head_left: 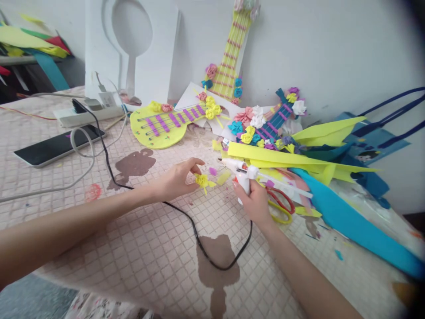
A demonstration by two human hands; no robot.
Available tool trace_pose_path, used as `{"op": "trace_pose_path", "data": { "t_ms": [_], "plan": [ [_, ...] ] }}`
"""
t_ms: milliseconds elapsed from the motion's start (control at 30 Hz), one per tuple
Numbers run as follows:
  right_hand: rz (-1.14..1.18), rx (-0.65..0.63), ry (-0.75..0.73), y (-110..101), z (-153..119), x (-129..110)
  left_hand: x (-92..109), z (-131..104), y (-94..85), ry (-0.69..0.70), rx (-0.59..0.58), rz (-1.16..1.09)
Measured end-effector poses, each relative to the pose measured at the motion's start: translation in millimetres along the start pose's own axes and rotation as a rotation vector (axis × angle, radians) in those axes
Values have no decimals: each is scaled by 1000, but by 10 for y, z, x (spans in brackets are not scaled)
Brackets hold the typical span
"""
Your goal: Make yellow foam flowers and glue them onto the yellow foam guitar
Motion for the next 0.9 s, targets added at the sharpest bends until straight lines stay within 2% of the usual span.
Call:
{"op": "trace_pose_path", "data": {
  "t_ms": [300,500,733,900],
  "plan": [
    [32,-9,-110,357,332,-134,-107,-91,29,-47,-48,-18],
    [2,-55,-150,489,366,-133,-97,-130,26,-121,-107,-69],
    [157,-65,-176,285,175,-61,-64,-182,85,-100,-145,-108],
    [184,64,-151,-45,-140,-63,14,-210,141,-85,-174,-114]
  ]
}}
Point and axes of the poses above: each hand's wrist, its own z-axis towards the middle knuckle, its own y-axis out of the palm, x = y × z, the point moved 7 cm from there along z, towards the middle knuckle, and after that the axes turned 3 degrees about -z, right-handed, at the moved point
